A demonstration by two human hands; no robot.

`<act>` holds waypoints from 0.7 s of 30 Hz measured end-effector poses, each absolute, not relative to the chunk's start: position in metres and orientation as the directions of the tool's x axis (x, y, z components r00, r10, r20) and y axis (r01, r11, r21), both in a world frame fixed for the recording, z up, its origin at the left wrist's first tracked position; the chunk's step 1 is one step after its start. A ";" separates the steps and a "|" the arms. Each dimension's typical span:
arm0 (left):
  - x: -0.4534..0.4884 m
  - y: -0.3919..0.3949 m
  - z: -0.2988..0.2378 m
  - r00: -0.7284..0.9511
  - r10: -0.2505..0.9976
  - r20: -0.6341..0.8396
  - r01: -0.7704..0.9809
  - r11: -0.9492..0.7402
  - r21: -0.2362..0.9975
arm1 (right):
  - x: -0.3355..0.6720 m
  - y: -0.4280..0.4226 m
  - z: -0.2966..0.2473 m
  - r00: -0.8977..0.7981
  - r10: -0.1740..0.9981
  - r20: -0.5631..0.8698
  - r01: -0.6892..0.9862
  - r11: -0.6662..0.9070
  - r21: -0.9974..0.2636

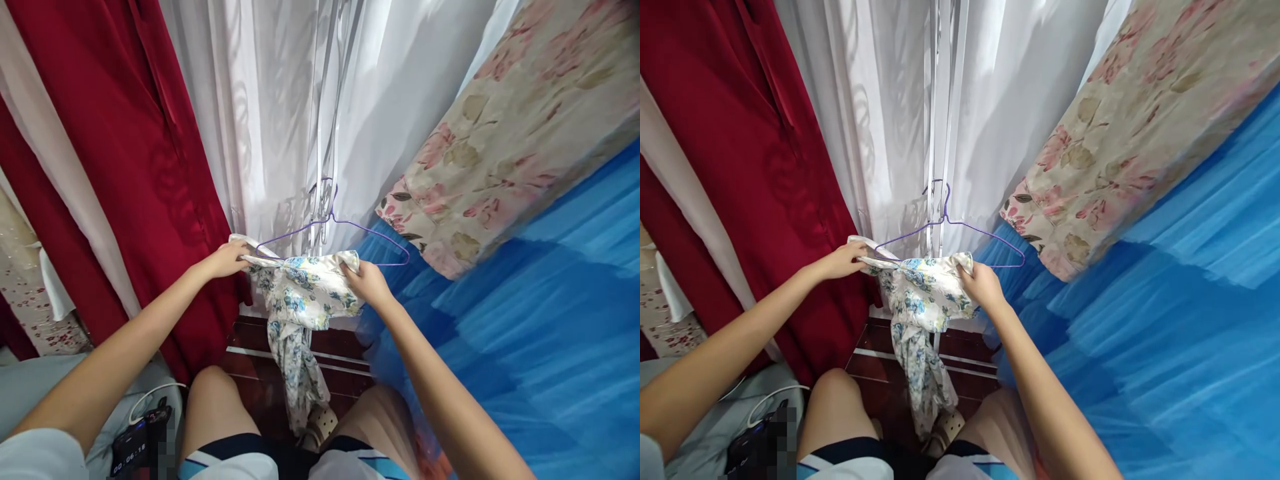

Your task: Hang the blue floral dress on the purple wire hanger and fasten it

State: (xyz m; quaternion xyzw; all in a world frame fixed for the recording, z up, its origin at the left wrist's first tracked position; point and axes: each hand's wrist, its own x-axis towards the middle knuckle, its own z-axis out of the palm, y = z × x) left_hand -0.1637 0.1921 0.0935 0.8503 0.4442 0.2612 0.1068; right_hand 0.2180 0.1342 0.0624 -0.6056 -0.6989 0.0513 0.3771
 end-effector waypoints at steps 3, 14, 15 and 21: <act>-0.151 0.193 0.114 0.592 0.725 0.352 0.685 -0.683 0.253 | 0.214 0.135 0.053 0.019 0.892 0.451 0.817 0.246 -0.521; -0.064 0.165 0.142 0.449 0.625 0.639 0.556 -0.755 0.347 | 0.218 0.094 0.047 0.087 0.752 0.654 0.691 0.427 -0.583; -0.063 0.165 0.142 0.439 0.619 0.651 0.553 -0.757 0.347 | 0.229 0.092 0.050 0.175 0.674 0.718 0.681 0.444 -0.582; -0.069 0.164 0.146 0.460 0.639 0.617 0.571 -0.745 0.346 | 0.311 0.102 0.084 0.246 0.773 0.585 0.682 0.291 -0.671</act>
